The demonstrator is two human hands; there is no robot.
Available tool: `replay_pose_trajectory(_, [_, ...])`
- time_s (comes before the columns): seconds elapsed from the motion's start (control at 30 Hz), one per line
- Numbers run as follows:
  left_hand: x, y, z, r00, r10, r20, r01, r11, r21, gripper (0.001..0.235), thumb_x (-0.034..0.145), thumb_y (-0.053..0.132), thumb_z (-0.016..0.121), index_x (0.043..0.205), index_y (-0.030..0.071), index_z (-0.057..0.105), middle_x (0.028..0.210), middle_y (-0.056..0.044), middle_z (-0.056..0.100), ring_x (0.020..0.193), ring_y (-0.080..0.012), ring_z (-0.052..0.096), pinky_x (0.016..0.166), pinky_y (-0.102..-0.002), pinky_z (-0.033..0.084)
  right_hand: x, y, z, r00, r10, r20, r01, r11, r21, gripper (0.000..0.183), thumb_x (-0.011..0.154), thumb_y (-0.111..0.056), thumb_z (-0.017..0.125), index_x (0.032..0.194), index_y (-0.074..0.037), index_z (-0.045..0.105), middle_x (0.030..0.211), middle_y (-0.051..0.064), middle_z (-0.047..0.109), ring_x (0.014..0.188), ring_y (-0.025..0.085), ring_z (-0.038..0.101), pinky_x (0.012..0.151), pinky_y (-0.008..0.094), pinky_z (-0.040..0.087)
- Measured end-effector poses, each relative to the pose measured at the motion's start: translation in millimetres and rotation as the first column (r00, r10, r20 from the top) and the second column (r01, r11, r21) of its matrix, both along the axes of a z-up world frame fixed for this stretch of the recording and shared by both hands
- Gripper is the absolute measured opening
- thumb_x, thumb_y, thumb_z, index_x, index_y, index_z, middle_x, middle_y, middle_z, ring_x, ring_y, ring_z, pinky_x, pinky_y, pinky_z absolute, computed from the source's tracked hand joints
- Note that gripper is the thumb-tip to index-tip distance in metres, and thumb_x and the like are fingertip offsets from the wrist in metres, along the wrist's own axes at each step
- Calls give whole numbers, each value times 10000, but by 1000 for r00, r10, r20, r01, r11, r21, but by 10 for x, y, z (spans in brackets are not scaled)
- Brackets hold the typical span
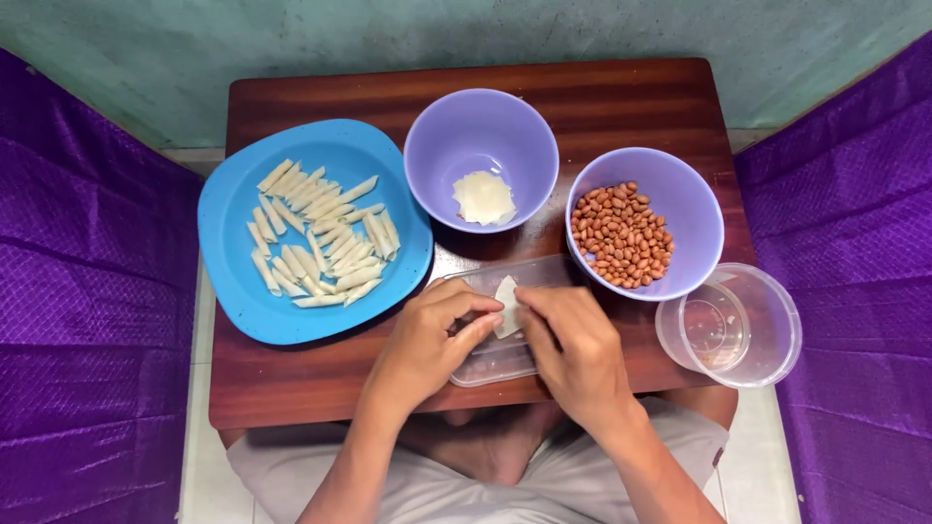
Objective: The person sits on the floor and folds small square wrappers around peanuts to make dumplings. They place the finished dumplings on a blue plate and occasionally dip their fingers in a small container of water to seal the edges.
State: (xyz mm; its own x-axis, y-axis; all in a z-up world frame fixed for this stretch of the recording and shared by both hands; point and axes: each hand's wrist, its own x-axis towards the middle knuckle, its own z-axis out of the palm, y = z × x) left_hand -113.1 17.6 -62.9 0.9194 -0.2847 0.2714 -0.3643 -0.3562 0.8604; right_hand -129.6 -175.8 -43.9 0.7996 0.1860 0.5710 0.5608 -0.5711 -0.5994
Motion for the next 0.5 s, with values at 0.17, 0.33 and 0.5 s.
replay_pose_trajectory(0.17, [-62, -144, -6, 995, 58, 82, -63, 996, 66, 173, 869, 127, 754, 1035, 85, 768, 975, -49, 667, 906, -229, 621, 804, -335, 527, -86, -67, -81, 990, 27, -138, -30, 999, -22, 336, 838, 44, 670, 1160, -41, 715, 982, 71, 757, 941, 272, 699, 825, 377, 570])
replay_pose_trajectory(0.33, [-86, -188, 32, 992, 60, 111, -73, 991, 116, 226, 822, 62, 757, 1046, 30, 748, 1062, -70, 628, 950, -220, 560, 839, -328, 497, -113, -90, -88, 972, 50, -229, -45, 999, 28, 471, 769, 104, 654, 1222, -22, 665, 956, 46, 753, 961, 202, 677, 846, 306, 555])
replay_pose_trajectory(0.5, [-73, -258, 50, 979, 144, 147, -162, 979, 120, 177, 843, 95, 762, 996, 7, 742, 981, -74, 644, 878, -216, 604, 793, -327, 509, -138, -32, -91, 984, -42, -176, 41, 999, -5, 407, 794, 71, 673, 1194, -4, 671, 970, 66, 750, 916, 226, 669, 816, 320, 546])
